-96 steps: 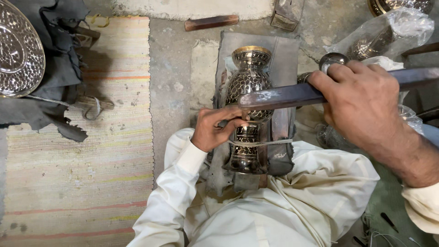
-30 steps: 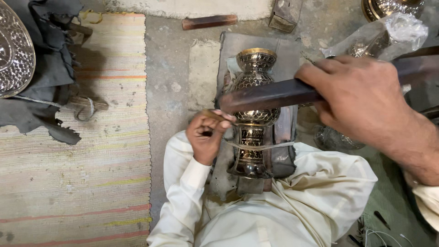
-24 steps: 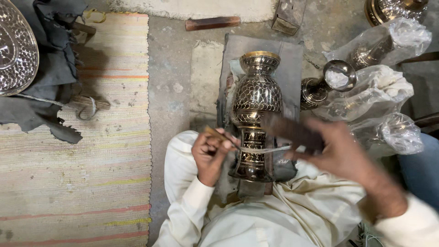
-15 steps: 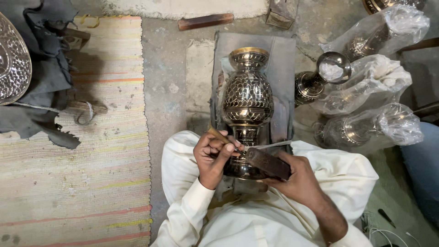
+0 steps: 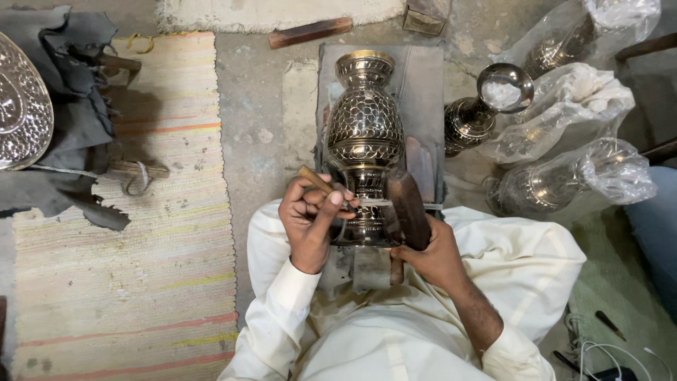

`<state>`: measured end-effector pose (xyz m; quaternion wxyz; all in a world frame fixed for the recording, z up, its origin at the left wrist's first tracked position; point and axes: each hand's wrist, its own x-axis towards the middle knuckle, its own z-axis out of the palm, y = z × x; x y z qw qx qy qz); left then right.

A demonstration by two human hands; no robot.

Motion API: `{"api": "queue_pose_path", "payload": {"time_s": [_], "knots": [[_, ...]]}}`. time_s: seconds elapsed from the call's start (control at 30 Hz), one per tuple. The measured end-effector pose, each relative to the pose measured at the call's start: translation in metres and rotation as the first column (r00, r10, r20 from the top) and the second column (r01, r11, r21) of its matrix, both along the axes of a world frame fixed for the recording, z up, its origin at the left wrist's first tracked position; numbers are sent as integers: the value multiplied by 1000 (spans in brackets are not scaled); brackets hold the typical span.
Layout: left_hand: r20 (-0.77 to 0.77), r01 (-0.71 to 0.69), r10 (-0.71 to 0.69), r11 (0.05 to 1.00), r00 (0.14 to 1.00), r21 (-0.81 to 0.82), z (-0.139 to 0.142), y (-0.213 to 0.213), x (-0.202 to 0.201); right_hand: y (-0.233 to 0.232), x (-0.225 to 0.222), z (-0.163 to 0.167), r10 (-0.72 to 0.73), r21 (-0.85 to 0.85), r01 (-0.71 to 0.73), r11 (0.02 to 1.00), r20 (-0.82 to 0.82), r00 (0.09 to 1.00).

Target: The person is hammering a metal vase with a chisel and hammer to create a decorative pattern. The vase is held in place by a clamp on the floor. The person repeatedly strikes the chisel against the vase's surface.

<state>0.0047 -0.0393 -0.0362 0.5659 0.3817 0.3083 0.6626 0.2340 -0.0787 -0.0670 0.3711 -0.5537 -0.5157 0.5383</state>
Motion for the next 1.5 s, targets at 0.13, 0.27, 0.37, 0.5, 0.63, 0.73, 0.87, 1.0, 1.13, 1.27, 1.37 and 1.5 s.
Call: {"api": "queue_pose_path", "payload": {"time_s": [0.13, 0.27, 0.37, 0.5, 0.63, 0.73, 0.87, 1.0, 1.13, 1.27, 1.37, 1.5], "knots": [[-42, -22, 21, 999, 999, -31, -1, -2, -2, -2, 4, -9, 3, 13, -3, 1000, -11, 1000], [-32, 1, -3, 997, 999, -71, 0, 9, -6, -6, 16, -20, 9, 18, -8, 1000, -21, 1000], [-132, 32, -43, 996, 990, -82, 9, 23, -21, -7, 30, -24, -55, 94, 52, 994, 22, 998], [-376, 143, -126, 990, 918, 17, 32, 49, -34, -3, 44, -17, -162, -158, 148, 976, -78, 984], [-722, 317, -55, 920, 690, 233, 62, 71, -21, 1, 53, 3, -229, -263, 173, 949, -199, 953], [-885, 472, 70, 825, 460, 310, 86, 92, -3, 5, 55, 13, -222, -227, 174, 958, -211, 952], [-949, 610, 151, 735, 276, 295, 106, 105, 15, 10, 64, 18, -175, 10, 175, 985, 5, 985], [-961, 666, 253, 698, 114, 263, 110, 105, 23, 11, 72, 30, -234, 301, 153, 941, 252, 939], [-934, 694, 335, 644, 122, 322, 107, 107, 25, 9, 63, 58, -457, 550, 247, 798, 285, 843], [-932, 713, 359, 639, 57, 289, 103, 111, 25, 8, 62, 92, -579, 757, -206, 619, 618, 532], [-918, 719, 393, 622, 57, 311, 101, 109, 24, 12, 64, 103, -509, 707, -197, 679, 647, 568], [-903, 717, 414, 594, 117, 365, 101, 110, 20, 16, 71, 103, -468, 668, -234, 706, 689, 553]]}}
